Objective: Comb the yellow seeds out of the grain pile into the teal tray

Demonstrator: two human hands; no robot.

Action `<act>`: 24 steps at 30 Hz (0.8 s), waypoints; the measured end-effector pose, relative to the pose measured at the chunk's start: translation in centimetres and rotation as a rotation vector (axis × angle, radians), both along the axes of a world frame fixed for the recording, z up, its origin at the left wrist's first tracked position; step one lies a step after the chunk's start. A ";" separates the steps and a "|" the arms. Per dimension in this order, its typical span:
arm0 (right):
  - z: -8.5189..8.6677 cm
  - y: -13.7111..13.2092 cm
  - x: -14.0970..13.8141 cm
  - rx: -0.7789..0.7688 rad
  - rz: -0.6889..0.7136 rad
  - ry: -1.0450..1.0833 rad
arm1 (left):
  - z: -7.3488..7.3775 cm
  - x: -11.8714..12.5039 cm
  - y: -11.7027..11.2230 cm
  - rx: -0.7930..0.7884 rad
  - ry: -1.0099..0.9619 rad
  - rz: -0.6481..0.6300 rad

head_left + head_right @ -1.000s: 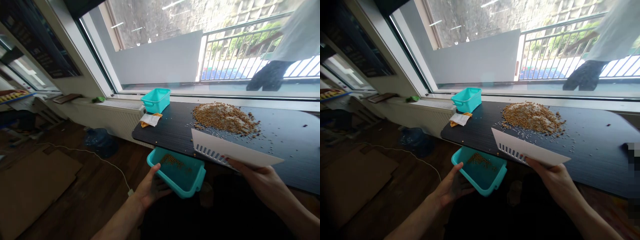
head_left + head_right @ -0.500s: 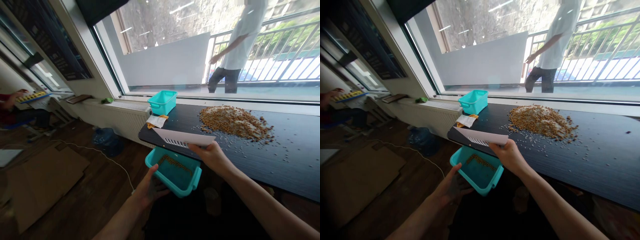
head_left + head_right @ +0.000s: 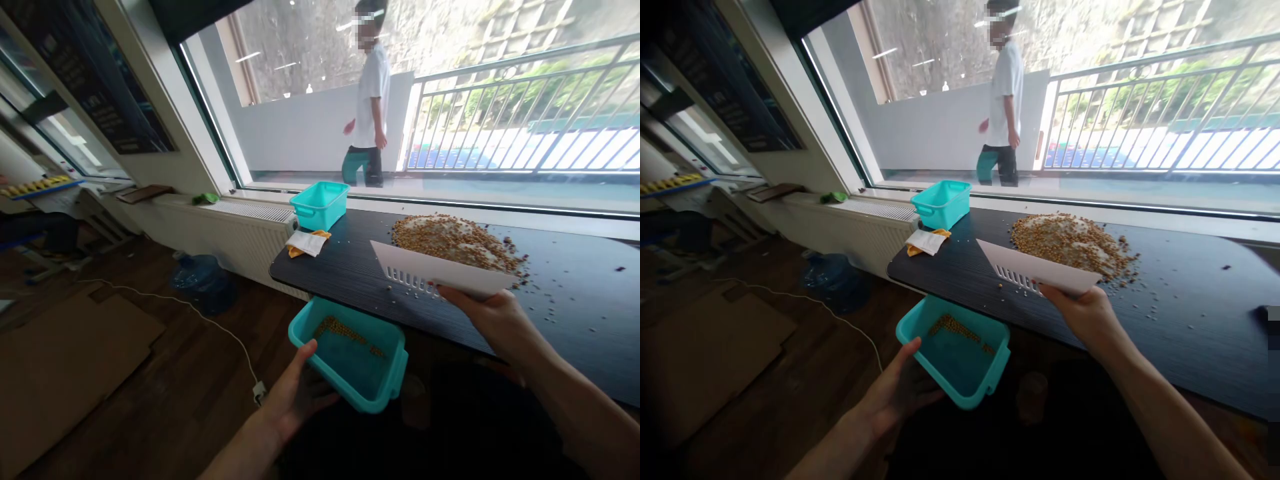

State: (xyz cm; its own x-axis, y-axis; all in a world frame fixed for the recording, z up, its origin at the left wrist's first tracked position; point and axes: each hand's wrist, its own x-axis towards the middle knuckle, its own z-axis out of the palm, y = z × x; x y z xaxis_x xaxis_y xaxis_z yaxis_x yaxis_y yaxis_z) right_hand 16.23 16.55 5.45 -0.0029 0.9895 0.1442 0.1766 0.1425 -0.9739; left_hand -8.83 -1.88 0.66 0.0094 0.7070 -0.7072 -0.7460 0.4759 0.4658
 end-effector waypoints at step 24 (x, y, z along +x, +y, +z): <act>1.6 -4.9 0.5 -0.042 0.301 -0.025 | 0.1 4.6 0.6 -0.021 -0.047 -0.071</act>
State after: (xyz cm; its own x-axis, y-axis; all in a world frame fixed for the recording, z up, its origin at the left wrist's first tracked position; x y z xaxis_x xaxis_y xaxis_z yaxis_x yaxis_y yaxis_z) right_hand 16.75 11.67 7.01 -0.2995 0.9489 0.0991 0.1565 0.1513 -0.9760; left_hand -4.23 -1.27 0.80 0.0927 0.6882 -0.7195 -0.7307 0.5380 0.4204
